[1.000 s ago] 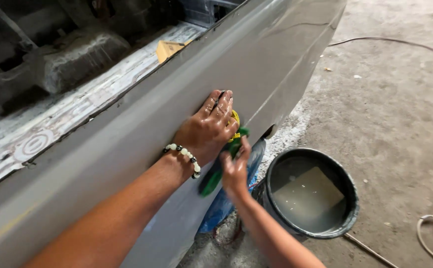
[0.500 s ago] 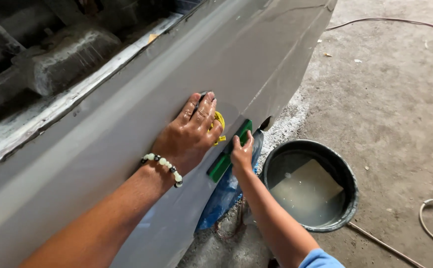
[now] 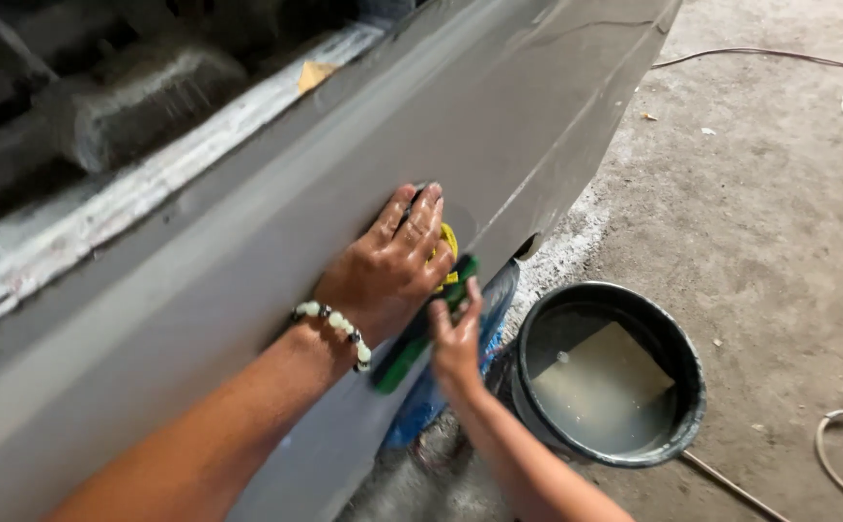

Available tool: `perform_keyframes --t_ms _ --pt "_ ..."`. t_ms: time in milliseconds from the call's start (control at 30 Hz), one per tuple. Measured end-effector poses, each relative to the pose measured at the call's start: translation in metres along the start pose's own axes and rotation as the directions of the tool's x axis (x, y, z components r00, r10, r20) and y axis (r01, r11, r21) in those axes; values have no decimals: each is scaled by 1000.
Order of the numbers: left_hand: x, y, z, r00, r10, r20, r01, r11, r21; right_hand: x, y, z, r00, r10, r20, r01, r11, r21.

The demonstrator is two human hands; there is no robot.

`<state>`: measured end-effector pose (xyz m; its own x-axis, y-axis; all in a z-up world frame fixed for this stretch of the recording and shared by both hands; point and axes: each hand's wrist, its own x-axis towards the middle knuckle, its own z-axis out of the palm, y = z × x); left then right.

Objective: The person sands the side panel of a car using a green sanding block and a yellow sponge. They repeatedly dip the tools into a bucket of water and continue sanding the grey surface of the vehicle.

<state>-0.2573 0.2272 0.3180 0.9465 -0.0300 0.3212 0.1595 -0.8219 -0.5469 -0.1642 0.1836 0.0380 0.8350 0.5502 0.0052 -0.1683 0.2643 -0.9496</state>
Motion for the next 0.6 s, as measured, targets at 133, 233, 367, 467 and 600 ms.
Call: perform_keyframes --t_ms 133,233,367,467,600 --pt "-6 5 7 999 38 16 -38 998 43 -14 3 8 995 -63 83 53 991 121" --pt "-23 26 28 998 52 46 -52 999 -1 -12 24 -11 996 85 23 -87 993 75" --pt "-47 48 61 981 134 143 -121 988 -101 -62 20 4 983 -119 136 127 991 -47" --pt "-50 43 63 978 178 112 -162 978 -133 -66 6 10 971 -168 172 162 986 44" --pt "-53 51 58 949 223 221 -184 966 -183 -33 18 -9 991 127 44 -131 985 109"
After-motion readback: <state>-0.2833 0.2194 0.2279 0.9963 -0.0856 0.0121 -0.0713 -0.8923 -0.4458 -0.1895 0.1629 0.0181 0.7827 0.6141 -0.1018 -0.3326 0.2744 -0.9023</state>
